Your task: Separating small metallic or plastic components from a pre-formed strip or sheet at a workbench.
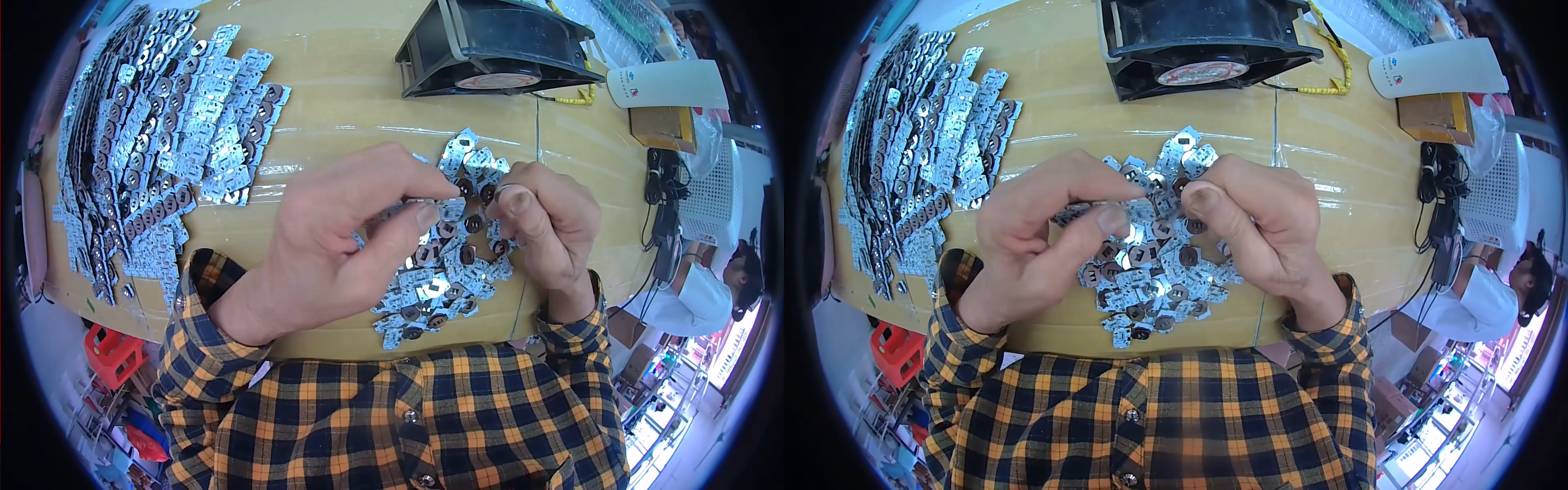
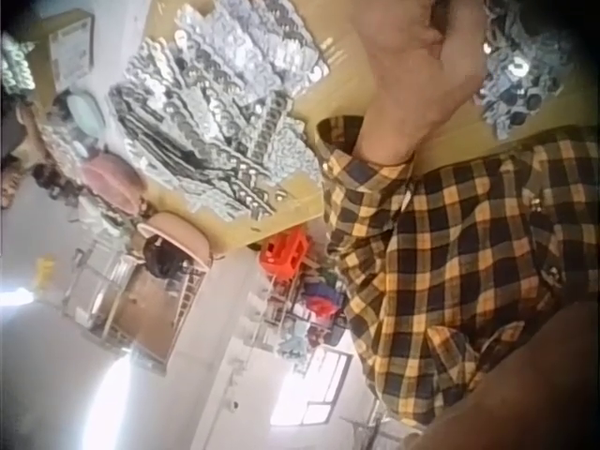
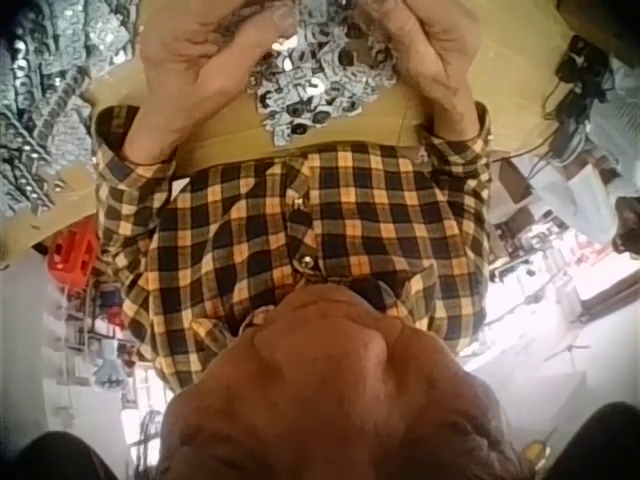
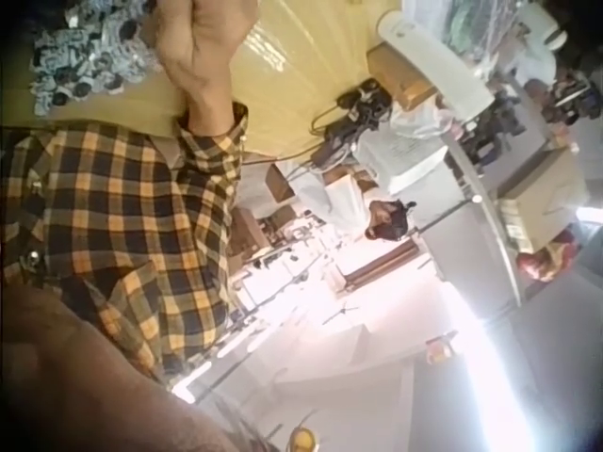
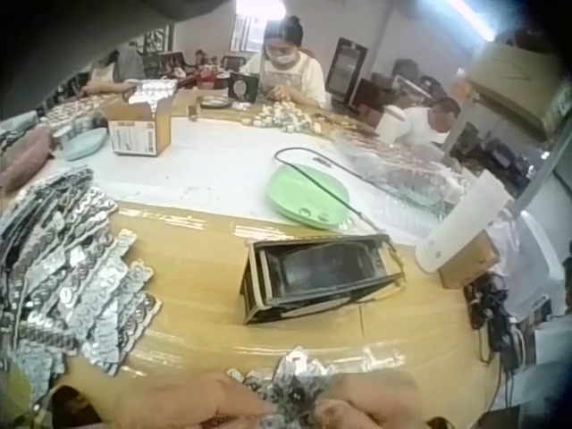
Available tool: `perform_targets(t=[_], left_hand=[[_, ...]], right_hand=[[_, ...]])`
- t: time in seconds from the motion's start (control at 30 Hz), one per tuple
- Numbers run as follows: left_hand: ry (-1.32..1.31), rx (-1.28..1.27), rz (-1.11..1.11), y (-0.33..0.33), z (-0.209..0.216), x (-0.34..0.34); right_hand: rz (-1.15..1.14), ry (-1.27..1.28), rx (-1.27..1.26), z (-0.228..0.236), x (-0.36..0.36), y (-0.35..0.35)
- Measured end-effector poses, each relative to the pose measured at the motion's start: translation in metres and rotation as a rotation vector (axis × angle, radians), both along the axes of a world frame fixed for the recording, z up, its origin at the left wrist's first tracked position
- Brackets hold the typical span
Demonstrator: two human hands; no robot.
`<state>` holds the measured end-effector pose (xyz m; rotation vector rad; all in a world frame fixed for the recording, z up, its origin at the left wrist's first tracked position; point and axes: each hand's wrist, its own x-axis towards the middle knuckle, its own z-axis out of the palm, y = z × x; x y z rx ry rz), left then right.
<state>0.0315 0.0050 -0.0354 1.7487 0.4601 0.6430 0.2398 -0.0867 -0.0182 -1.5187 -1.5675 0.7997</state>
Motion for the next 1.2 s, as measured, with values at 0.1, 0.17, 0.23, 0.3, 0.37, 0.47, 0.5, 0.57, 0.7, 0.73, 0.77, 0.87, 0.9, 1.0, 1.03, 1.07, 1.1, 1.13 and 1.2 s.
perform_targets(t=[0.1,0.17,0.23,0.3,0.37,0.47,0.5,0.57,0.7,0.73,0.77,0.87,0.9,1.0,1.03,1.07,1.1,1.13,1.2], left_hand=[[-0.123,-0.198,-0.013,-0.003,-0.004,0.000],[-0.119,-0.251,-0.036,-0.005,0.000,0.000],[-0.112,-0.304,-0.052,-0.006,0.002,-0.001],[-0.082,-0.307,-0.049,-0.006,0.002,-0.002],[-0.079,-0.301,-0.049,-0.004,0.004,-0.002],[-0.062,-0.213,-0.069,-0.004,0.004,-0.003],[-0.048,-0.135,-0.091,-0.003,0.004,-0.002],[-0.056,-0.086,-0.109,-0.002,0.001,-0.002],[-0.077,-0.242,0.060,-0.015,-0.001,0.004],[-0.078,-0.243,0.057,-0.014,-0.003,0.003],[-0.027,-0.218,0.048,-0.011,-0.006,0.001],[-0.012,-0.325,-0.016,-0.009,0.001,-0.004],[-0.054,-0.452,-0.083,-0.008,0.006,-0.004],[-0.068,-0.677,-0.050,-0.008,0.008,-0.003],[-0.070,-0.677,-0.045,-0.009,0.006,-0.001],[-0.119,-0.597,0.011,-0.010,0.003,0.001],[-0.166,-0.518,0.062,-0.012,0.000,0.002],[-0.165,-0.519,0.060,-0.012,-0.003,0.002],[-0.143,0.000,0.101,-0.010,-0.007,0.002]], right_hand=[[0.103,0.079,0.019,-0.009,-0.001,0.001],[0.194,0.081,0.035,-0.009,-0.005,0.001],[0.195,0.063,0.037,-0.008,-0.007,0.001],[0.195,0.044,0.038,-0.006,-0.008,0.000],[0.159,0.045,-0.009,-0.002,-0.008,0.001],[0.153,0.077,0.020,-0.003,-0.008,-0.001],[0.150,0.075,0.020,-0.005,-0.008,-0.001],[0.237,-0.066,0.128,-0.009,-0.009,0.000],[0.211,-0.080,0.144,-0.009,-0.012,0.002],[0.202,-0.111,0.151,-0.010,-0.011,0.001],[0.194,-0.142,0.157,-0.010,-0.011,0.000],[0.117,0.383,-0.391,0.005,-0.010,-0.003],[0.114,0.380,-0.390,0.003,-0.010,-0.004],[0.161,1.219,-0.566,-0.009,-0.013,-0.004],[0.108,1.155,-0.513,-0.010,-0.014,-0.003],[0.057,1.091,-0.460,-0.011,-0.014,-0.002],[0.002,1.008,-0.441,-0.011,-0.014,-0.003],[0.000,1.009,-0.441,-0.010,-0.015,-0.003],[-0.072,0.805,-0.392,-0.009,-0.016,-0.002]])
